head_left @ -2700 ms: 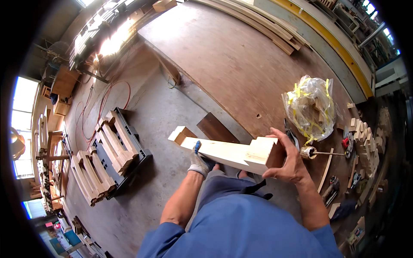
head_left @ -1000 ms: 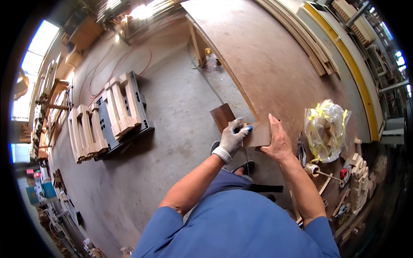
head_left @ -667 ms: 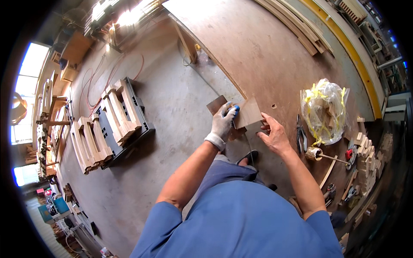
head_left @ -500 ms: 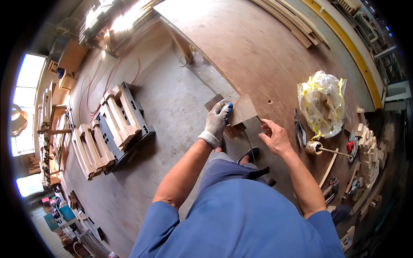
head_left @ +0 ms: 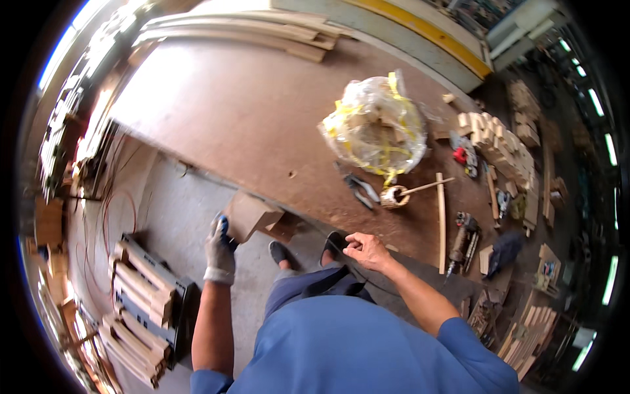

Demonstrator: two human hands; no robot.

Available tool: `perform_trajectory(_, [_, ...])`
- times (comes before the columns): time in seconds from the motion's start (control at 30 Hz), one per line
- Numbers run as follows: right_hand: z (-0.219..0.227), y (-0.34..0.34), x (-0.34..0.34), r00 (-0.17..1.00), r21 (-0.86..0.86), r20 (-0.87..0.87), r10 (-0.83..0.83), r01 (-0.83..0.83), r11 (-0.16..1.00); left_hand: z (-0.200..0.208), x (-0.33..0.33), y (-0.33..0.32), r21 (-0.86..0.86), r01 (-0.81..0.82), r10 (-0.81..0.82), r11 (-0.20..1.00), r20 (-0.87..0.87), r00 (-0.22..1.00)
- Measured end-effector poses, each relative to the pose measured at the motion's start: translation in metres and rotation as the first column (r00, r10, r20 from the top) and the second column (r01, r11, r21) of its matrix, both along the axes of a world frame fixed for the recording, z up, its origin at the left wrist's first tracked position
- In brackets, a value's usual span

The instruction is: The person applies glue to small wooden blocks and joins them together using a nail gun. They repeat this process for multiple blocks, handling each piece individually and securing the joints with nails.

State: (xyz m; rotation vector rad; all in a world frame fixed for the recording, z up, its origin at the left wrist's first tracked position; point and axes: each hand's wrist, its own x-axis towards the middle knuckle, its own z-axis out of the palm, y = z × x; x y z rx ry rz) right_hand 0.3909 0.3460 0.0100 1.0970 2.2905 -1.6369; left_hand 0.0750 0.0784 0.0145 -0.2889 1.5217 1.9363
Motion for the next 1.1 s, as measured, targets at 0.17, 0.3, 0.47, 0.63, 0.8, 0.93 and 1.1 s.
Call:
perform_trajectory(0.17, [0.005,0.041,0.052,0.962,0.195,0.158,-0.221,0.189,0.962,0.012,0.003,0.004,-0.054,0.071,-0.075,0.996,-0.08,0.994])
perform_trajectory(0.3, [-0.014,0.094,0.109,0.813,0.48,0.123,-0.569,0.453,0.751,0.018,0.003,0.004,-0.023,0.062,-0.064,0.998,-0.074,0.995])
perform_trajectory(0.47, [-0.054,0.17,0.164,0.844,0.85,-0.001,-0.536,0.283,0.444,0.002,-0.005,-0.011,-0.013,0.079,-0.079,0.997,-0.085,0.993])
perform_trajectory(0.63, [-0.079,0.212,0.151,0.745,0.731,0.201,-0.636,0.318,0.604,-0.015,-0.014,-0.011,-0.159,0.114,-0.144,0.981,-0.193,0.971])
perform_trajectory(0.8, [-0.077,0.217,0.154,0.718,0.688,0.327,-0.614,0.265,0.676,-0.04,-0.023,-0.025,-0.187,0.117,-0.158,0.975,-0.226,0.961])
perform_trajectory(0.93, [-0.066,0.176,0.172,0.787,0.747,0.071,-0.613,0.365,0.556,-0.044,-0.021,-0.02,-0.194,0.07,-0.113,0.979,-0.225,0.968])
perform_trajectory(1.1, [-0.006,0.058,0.174,0.86,0.547,0.223,-0.459,0.28,0.789,-0.036,-0.008,0.001,-0.102,0.11,-0.129,0.989,-0.207,0.97])
